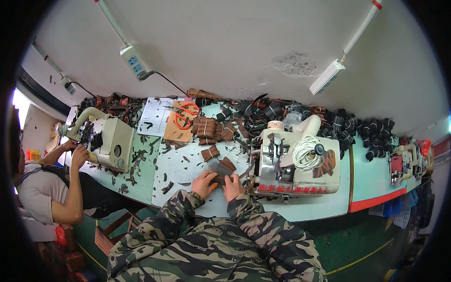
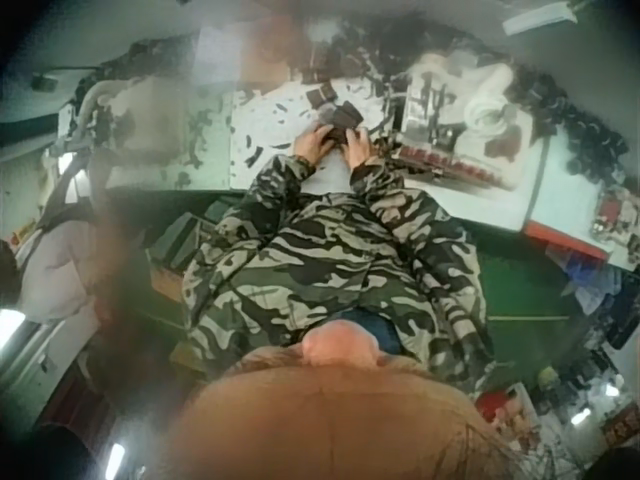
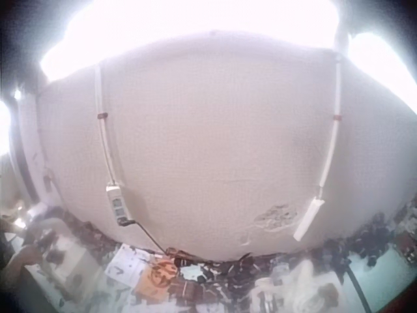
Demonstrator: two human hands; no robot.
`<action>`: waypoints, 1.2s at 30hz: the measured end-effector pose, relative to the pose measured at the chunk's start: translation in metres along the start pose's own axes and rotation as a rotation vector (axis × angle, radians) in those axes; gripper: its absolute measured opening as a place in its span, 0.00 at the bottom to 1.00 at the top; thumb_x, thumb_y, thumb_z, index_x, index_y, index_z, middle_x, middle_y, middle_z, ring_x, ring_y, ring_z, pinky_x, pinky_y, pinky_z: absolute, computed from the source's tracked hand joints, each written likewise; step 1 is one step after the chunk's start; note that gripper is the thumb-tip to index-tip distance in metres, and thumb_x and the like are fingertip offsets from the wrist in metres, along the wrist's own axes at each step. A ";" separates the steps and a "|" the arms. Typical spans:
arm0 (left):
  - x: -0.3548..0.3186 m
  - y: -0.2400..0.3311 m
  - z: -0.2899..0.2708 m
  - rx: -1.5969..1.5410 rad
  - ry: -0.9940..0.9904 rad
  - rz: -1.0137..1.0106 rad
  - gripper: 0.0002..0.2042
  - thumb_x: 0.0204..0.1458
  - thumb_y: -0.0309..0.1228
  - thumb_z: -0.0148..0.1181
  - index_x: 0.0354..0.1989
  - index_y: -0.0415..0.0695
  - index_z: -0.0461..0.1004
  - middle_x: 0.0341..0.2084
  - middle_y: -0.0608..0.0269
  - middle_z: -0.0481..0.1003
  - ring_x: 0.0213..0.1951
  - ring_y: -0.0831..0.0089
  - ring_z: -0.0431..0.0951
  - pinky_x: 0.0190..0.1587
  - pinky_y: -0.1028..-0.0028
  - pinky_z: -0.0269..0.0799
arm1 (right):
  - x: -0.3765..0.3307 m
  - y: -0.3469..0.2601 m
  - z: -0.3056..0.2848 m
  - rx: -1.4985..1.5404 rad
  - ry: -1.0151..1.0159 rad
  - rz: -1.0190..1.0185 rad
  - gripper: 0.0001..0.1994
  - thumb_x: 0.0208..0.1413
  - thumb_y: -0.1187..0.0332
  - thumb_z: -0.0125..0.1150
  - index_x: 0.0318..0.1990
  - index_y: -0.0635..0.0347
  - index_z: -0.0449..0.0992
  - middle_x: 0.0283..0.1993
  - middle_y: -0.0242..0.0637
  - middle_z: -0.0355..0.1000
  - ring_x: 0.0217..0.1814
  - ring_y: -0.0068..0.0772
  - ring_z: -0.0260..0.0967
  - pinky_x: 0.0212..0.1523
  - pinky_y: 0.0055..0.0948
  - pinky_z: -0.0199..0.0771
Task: The person retrieves bundles of leather pieces from a bag and carries them to a workbench. They remove rubber bands from the bundles and feed the pieces individually through a machine by hand.
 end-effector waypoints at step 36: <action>0.019 0.209 0.030 -0.696 -0.146 -0.111 0.10 0.43 0.20 0.57 0.36 0.36 0.69 0.32 0.58 0.75 0.34 0.76 0.75 0.37 0.76 0.71 | -0.065 0.100 -0.230 0.339 0.509 -0.015 0.09 0.41 0.72 0.57 0.33 0.63 0.73 0.25 0.43 0.67 0.26 0.41 0.66 0.28 0.32 0.66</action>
Point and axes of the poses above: each hand's wrist, its own x-axis towards the middle knuckle, its own z-axis out of the palm, y = z × x, the point moved 7 cm from there along x, towards the middle knuckle
